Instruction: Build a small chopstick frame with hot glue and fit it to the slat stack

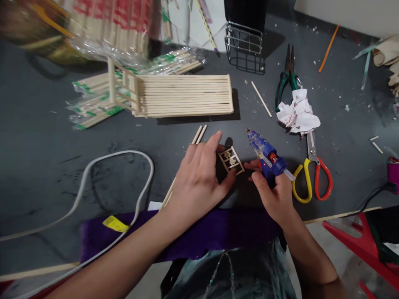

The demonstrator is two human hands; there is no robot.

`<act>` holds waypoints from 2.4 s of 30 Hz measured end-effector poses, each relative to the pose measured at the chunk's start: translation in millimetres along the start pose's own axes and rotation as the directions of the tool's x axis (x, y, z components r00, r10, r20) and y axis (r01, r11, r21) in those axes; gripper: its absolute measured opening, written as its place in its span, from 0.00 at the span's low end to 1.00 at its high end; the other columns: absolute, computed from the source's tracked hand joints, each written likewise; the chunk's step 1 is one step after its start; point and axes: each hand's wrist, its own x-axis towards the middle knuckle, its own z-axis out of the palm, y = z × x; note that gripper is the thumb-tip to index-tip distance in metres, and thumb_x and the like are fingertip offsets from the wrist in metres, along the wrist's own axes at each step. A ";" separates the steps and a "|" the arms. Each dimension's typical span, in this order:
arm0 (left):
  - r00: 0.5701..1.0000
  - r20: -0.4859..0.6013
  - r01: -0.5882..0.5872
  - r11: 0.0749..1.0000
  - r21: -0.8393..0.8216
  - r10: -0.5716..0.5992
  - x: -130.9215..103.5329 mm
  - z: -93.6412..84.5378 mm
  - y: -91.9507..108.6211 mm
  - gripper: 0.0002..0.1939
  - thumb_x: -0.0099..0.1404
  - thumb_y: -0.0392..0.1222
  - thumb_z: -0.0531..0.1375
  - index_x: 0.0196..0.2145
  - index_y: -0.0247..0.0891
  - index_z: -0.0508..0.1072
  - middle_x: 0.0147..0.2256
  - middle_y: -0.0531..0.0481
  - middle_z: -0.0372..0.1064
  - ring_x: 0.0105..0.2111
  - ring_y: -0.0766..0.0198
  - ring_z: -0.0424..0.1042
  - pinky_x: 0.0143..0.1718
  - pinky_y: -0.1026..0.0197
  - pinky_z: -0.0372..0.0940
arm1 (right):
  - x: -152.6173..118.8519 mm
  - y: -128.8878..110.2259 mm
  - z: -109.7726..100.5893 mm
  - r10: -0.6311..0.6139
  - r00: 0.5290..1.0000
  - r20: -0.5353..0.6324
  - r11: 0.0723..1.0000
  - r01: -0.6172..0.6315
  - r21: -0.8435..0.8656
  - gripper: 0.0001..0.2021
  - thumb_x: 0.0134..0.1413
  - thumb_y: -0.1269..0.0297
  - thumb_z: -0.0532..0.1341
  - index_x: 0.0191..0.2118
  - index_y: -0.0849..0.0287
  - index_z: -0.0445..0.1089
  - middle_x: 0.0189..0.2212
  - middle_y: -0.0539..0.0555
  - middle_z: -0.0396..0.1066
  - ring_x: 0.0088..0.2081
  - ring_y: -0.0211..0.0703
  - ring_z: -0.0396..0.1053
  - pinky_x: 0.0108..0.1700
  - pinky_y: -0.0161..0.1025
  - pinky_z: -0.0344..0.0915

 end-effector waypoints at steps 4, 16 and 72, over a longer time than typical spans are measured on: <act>1.000 -0.020 -0.010 1.000 -0.009 0.010 0.8 2.7 -1.8 0.34 0.67 0.40 0.57 0.66 0.25 0.52 0.46 0.35 0.71 0.43 0.46 0.69 0.45 0.45 0.68 | 0.4 0.4 -0.3 0.006 1.000 -0.003 1.000 -0.006 -0.004 0.09 0.63 0.64 0.64 0.48 0.54 0.73 0.43 0.53 0.81 0.45 0.48 0.81 0.42 0.43 0.82; 0.999 -0.037 -0.002 0.998 -0.070 0.000 0.6 3.4 -3.9 0.35 0.68 0.41 0.57 0.68 0.29 0.50 0.44 0.37 0.71 0.42 0.47 0.69 0.46 0.44 0.67 | -1.9 -4.9 -1.9 -0.001 0.999 -0.033 0.998 -0.001 -0.060 0.08 0.64 0.63 0.63 0.48 0.54 0.72 0.43 0.53 0.78 0.40 0.46 0.81 0.33 0.38 0.80; 0.999 -0.034 0.021 0.999 0.026 -0.020 3.2 11.4 -1.1 0.36 0.64 0.40 0.58 0.67 0.27 0.54 0.43 0.37 0.71 0.42 0.47 0.70 0.41 0.48 0.64 | -4.3 -0.7 1.0 0.061 0.997 0.050 0.995 -0.057 -0.085 0.10 0.63 0.58 0.64 0.48 0.52 0.73 0.42 0.54 0.81 0.36 0.47 0.81 0.33 0.41 0.81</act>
